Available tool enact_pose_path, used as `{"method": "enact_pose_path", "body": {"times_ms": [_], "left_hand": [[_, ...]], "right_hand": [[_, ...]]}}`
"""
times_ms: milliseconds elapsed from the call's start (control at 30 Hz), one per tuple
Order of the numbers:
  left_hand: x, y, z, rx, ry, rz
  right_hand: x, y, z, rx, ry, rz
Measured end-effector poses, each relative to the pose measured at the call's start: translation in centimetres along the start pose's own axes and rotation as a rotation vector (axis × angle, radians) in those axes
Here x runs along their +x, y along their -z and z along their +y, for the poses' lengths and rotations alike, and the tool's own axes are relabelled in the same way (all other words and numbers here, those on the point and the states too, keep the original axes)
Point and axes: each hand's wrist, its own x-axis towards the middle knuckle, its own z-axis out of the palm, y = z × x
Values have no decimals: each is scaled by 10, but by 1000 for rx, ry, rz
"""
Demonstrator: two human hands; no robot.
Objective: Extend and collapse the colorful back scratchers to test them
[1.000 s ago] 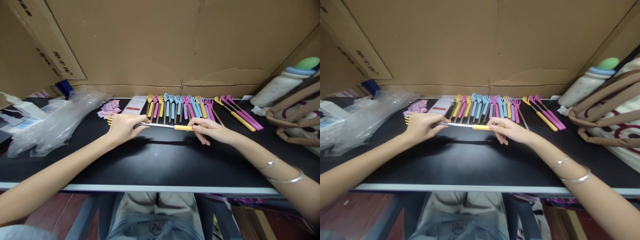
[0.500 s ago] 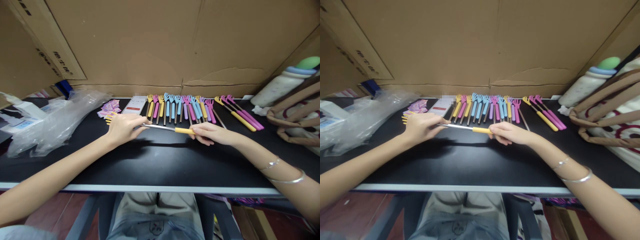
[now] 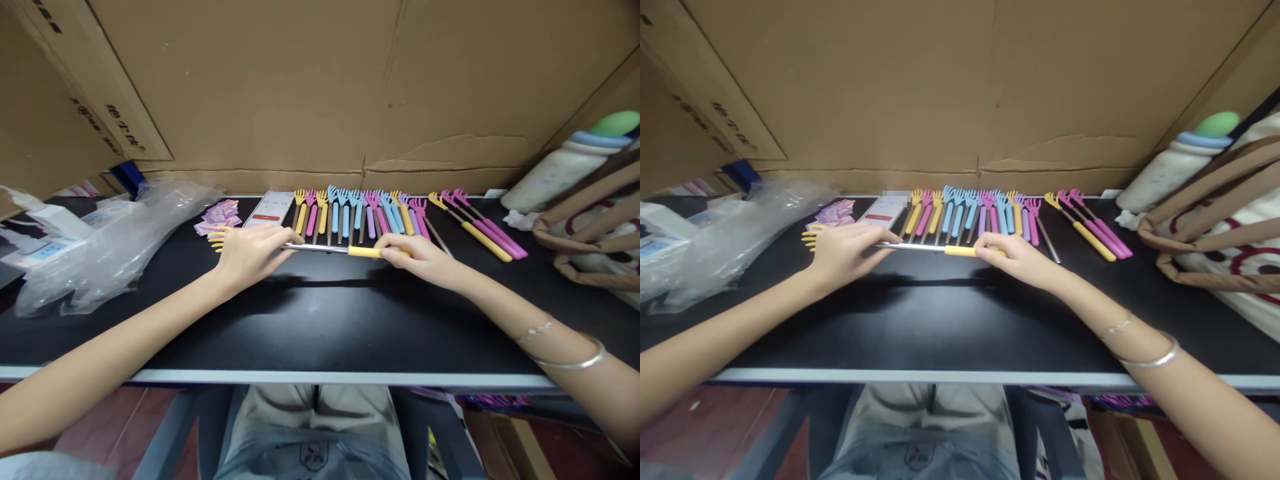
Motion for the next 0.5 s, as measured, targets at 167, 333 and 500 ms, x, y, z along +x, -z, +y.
{"method": "enact_pose_path", "body": {"times_ms": [167,333,500], "left_hand": [[2,1,5,-27,36,-68],[4,1,4,-19,35,-93],[4,-1,1,16,49,-96]], "right_hand": [[-1,2,1,28,-4,130],[-2,5,-3,-98,57,156],[-2,6,-2,-282,93,226]]}}
